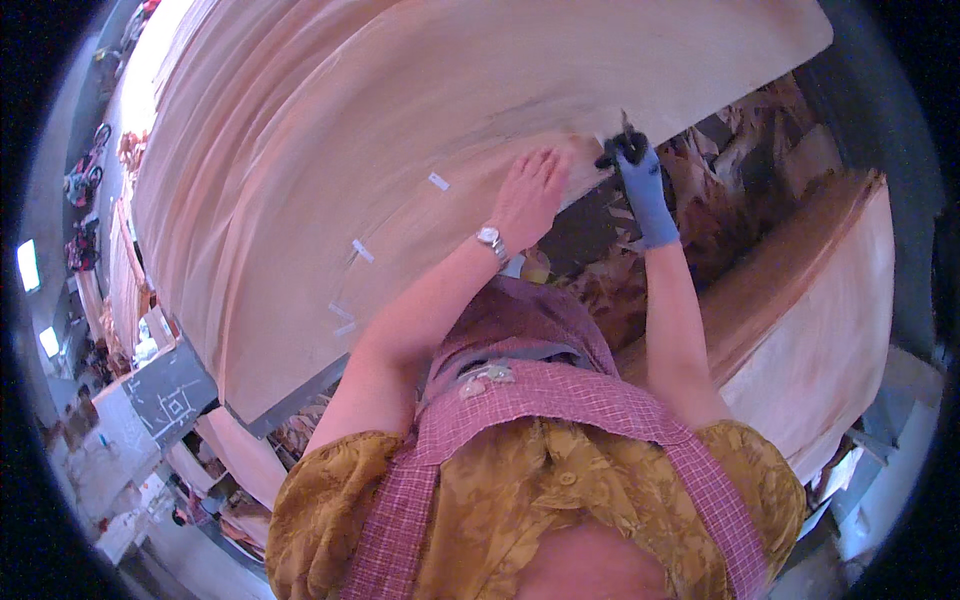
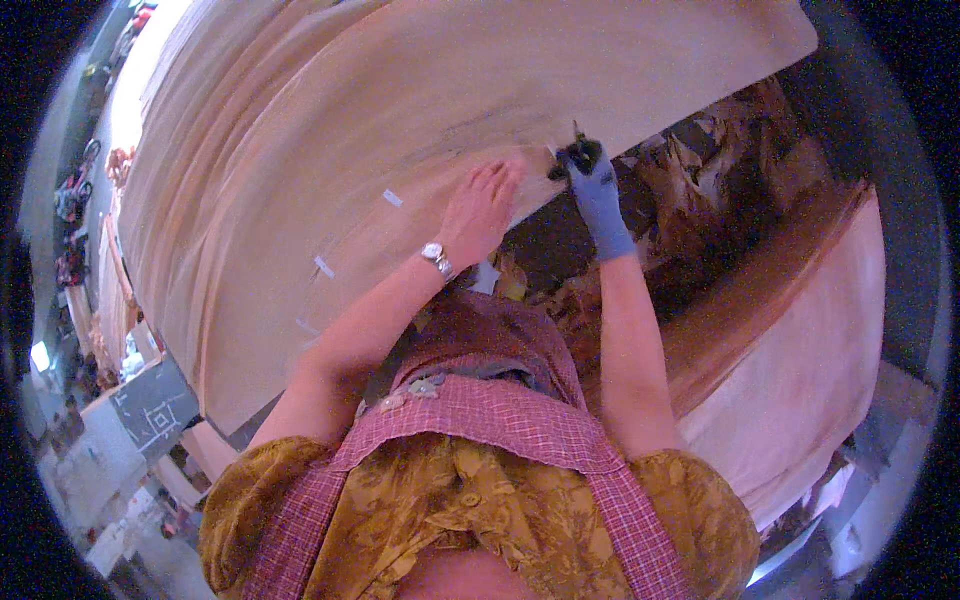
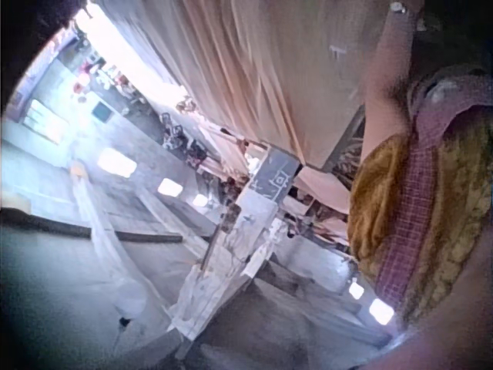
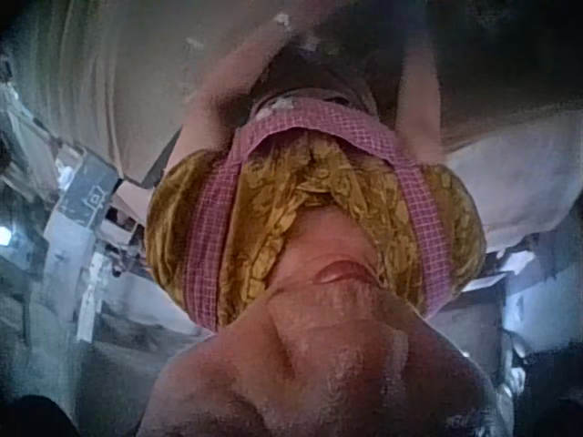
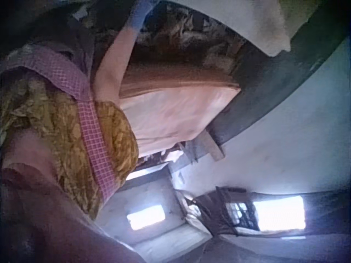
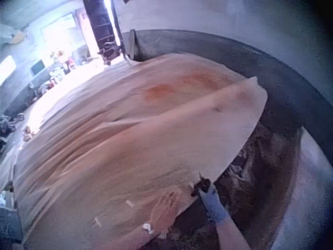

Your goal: The person repairs defects in wood veneer sheets using a knife to cut away damaged sections and applying tape to the wood.

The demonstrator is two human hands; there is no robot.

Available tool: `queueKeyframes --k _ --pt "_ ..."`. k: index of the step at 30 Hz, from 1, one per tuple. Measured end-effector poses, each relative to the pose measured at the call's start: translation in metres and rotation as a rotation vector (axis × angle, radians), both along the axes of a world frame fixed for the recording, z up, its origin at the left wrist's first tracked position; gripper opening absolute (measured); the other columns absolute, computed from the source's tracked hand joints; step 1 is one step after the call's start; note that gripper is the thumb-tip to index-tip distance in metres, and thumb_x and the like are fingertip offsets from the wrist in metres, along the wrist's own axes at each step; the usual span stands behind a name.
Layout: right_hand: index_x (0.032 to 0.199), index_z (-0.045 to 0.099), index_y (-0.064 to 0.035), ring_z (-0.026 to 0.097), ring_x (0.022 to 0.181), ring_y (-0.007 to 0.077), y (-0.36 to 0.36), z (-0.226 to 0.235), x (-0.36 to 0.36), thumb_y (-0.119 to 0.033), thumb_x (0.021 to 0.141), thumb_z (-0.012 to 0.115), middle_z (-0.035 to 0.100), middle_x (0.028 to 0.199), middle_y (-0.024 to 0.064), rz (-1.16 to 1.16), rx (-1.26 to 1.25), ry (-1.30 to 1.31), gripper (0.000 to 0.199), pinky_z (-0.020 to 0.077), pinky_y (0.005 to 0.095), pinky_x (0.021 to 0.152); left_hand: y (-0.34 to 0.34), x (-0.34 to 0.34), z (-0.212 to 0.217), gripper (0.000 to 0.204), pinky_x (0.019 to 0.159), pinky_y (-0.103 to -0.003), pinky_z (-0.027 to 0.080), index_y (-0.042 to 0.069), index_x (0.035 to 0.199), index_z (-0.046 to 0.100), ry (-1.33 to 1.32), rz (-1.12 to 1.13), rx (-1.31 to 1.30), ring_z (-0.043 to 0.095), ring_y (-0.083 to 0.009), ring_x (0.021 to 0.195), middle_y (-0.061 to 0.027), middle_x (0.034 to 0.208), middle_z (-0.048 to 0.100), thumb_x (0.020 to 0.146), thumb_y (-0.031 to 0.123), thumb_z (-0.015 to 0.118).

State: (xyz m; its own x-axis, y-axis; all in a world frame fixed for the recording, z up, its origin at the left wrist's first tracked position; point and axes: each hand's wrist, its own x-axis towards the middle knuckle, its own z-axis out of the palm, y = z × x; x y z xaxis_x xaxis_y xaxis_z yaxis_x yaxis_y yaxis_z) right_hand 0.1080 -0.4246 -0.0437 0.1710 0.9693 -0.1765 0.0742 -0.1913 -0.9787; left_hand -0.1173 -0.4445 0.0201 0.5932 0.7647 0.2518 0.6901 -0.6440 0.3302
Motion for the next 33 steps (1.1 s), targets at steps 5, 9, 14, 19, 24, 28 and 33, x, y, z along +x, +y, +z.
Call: queueKeyframes --k 5,9,14,19,24,28,33 --pt "0.103 0.058 0.0026 0.065 0.09 0.0401 0.021 -0.011 0.002 -0.046 0.084 0.068 0.067 0.095 0.0235 -0.024 -0.17 -0.835 0.053 0.052 0.044 0.079 0.034 0.042 -0.005 0.067 0.105 -0.042 0.036 0.008 0.148 0.032 0.091 -0.049 0.032 0.045 -0.0284 0.129 -0.0127 0.146 0.044 0.088 0.021 0.058" --pt "0.104 0.059 0.0008 0.065 0.089 0.0383 0.01 -0.004 0.019 -0.042 0.084 0.07 0.067 0.093 0.0221 0.132 -0.135 -0.826 0.049 0.053 0.0429 0.078 0.045 0.051 -0.02 0.063 0.105 -0.048 0.033 0.013 0.147 0.036 0.329 -0.055 0.044 0.037 -0.0277 0.134 -0.0118 0.149 0.039 0.089 0.028 0.056" --pt "0.104 0.062 -0.0008 0.067 0.09 0.0321 -0.048 -0.069 0.031 -0.026 0.084 0.071 0.066 0.091 0.0148 -0.098 -0.196 -0.229 0.033 0.0523 0.0407 0.077 0.044 0.06 -0.018 0.059 0.104 -0.05 0.032 0.019 0.144 0.042 0.389 -0.095 0.077 0.036 -0.0278 0.133 -0.0104 0.149 0.037 0.089 0.031 0.056" --pt "0.117 0.06 0.0008 0.066 0.097 0.0262 -0.084 -0.041 0.021 -0.015 0.083 0.07 0.068 0.109 0.016 -0.095 -0.22 -0.36 0.039 0.052 0.039 0.086 0.039 0.061 -0.021 0.056 0.105 -0.054 0.031 0.018 0.144 0.043 0.345 -0.074 0.052 0.037 -0.0319 0.132 -0.0112 0.149 0.036 0.091 0.034 0.055" --pt "0.122 0.059 0.0005 0.061 0.098 0.0168 -0.074 0.038 0.042 -0.01 0.084 0.068 0.066 0.109 0.0074 0.213 -0.172 0.272 0.04 0.0486 0.0304 0.089 0.069 0.068 0.032 0.042 0.098 -0.049 0.038 0.017 0.131 0.055 0.263 -0.068 -0.331 0.05 -0.0281 0.119 -0.0139 0.125 0.057 0.088 0.021 0.057" --pt "0.125 0.056 -0.0002 0.059 0.1 0.014 -0.05 0.149 0.009 -0.01 0.086 0.07 0.065 0.108 0.0061 0.653 -0.239 0.583 0.043 0.0481 0.0297 0.09 0.104 0.067 -0.017 0.044 0.092 -0.042 0.044 0.012 0.129 0.055 -0.328 0.67 -0.241 0.056 -0.0318 0.106 -0.0171 0.118 0.06 0.086 0.002 0.051" --pt "0.113 0.058 -0.0034 0.066 0.094 0.0255 -0.049 0.182 -0.011 -0.021 0.077 0.078 0.067 0.102 0.0153 0.893 0.093 0.023 0.045 0.0518 0.0372 0.084 0.109 0.067 -0.013 0.045 0.088 -0.036 0.046 0.006 0.132 0.051 -1.008 1.21 -0.072 0.057 -0.0246 0.1 -0.0136 0.116 0.06 0.087 0.002 0.048"
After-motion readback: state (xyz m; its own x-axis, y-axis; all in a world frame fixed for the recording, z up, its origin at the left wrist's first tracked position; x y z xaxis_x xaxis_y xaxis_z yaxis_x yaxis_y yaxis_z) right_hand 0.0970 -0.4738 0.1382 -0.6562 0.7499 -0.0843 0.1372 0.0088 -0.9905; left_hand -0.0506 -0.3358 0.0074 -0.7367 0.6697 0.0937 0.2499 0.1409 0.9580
